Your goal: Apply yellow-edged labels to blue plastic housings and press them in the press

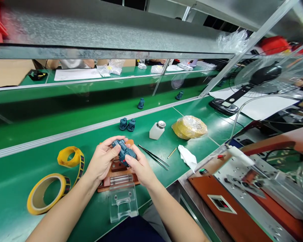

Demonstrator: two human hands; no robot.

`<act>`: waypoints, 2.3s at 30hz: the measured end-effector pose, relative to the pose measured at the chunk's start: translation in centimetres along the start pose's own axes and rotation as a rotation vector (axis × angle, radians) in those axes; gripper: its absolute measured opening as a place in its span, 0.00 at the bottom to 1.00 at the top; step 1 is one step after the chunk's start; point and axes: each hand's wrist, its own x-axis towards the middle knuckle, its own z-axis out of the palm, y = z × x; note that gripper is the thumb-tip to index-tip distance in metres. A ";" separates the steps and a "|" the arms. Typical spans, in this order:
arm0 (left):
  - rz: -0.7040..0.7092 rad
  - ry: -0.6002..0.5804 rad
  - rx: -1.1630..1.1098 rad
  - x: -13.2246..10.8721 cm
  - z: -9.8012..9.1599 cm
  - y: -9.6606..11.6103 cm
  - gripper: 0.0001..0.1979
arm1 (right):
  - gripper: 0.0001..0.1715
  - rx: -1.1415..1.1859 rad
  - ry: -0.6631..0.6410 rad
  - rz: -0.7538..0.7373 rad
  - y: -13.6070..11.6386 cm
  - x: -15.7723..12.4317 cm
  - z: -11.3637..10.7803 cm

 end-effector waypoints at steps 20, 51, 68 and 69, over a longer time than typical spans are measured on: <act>0.142 0.167 0.267 -0.2 0.6 -0.9 0.15 | 0.39 0.445 -0.104 0.428 -0.1 -1.2 2.9; 0.143 0.293 0.482 -0.4 0.2 -1.9 0.15 | 0.29 0.110 -0.081 0.022 2.0 -1.9 0.8; 0.002 -0.073 -0.042 -1.0 0.6 -2.5 0.23 | 0.34 -0.626 0.359 -0.651 2.6 -2.4 -0.8; -0.017 -0.080 -0.059 -1.0 0.6 -2.5 0.23 | 0.34 -0.645 0.367 -0.667 2.5 -2.4 -0.8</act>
